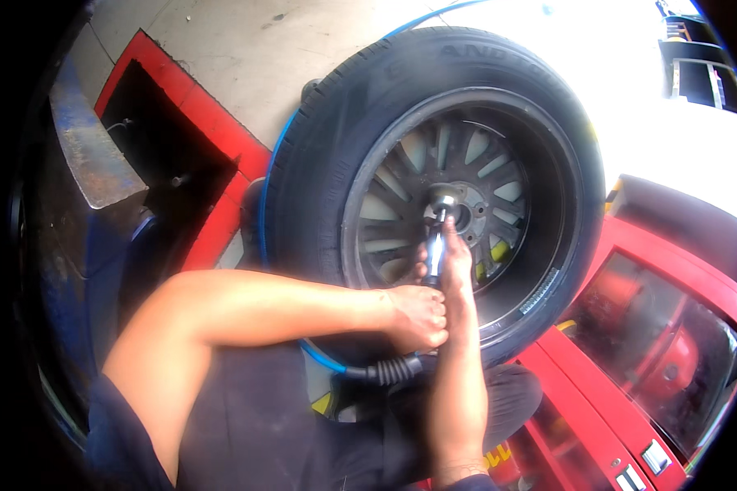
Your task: The person removes a tire from a car, retrieves a pneumatic impact wrench, and uses it to remove lug nuts from the wheel hub. The person then picks up the tire and uses the impact wrench to tighten the lug nuts onto the tire while it rests on the floor.
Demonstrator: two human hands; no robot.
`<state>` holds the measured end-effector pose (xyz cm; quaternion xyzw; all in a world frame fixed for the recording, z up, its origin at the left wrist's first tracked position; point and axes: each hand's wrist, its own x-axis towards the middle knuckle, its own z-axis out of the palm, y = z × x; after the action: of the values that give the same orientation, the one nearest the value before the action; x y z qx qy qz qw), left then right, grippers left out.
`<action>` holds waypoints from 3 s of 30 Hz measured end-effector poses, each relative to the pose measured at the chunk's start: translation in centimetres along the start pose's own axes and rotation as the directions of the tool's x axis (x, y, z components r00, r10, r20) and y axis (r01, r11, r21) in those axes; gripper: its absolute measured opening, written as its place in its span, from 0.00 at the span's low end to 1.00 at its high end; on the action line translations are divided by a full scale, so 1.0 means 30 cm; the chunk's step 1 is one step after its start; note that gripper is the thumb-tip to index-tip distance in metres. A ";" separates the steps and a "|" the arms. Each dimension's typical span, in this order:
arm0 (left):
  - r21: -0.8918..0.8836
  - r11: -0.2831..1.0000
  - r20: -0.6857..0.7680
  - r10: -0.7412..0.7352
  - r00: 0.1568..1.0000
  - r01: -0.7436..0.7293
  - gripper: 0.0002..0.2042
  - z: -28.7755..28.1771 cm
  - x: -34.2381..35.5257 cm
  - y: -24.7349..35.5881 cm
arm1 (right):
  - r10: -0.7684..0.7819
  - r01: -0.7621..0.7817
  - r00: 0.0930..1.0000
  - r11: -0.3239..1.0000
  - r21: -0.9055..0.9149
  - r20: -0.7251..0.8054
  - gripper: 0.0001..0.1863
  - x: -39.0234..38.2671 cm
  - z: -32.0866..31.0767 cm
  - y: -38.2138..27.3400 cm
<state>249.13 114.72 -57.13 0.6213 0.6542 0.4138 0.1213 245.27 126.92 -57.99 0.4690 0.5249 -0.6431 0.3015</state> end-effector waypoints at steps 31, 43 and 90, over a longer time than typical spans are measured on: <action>-0.056 0.998 0.048 0.014 0.999 -0.012 0.10 0.021 -0.002 0.007 | -0.001 0.001 1.000 1.000 0.020 -0.016 0.32 0.027 -0.097 0.049; -0.056 0.998 0.024 0.002 1.000 0.000 0.10 0.029 0.000 0.006 | -0.035 0.036 0.999 0.998 0.050 -0.009 0.32 0.053 -0.123 0.058; -0.066 0.995 0.135 0.081 0.988 -0.073 0.08 -0.006 0.004 0.031 | -0.001 0.004 0.999 0.998 0.062 -0.051 0.29 0.041 -0.154 0.128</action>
<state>249.65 114.66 -56.32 0.6691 0.6070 0.3941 0.1690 249.50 130.45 -60.67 0.4936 0.5129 -0.6473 0.2725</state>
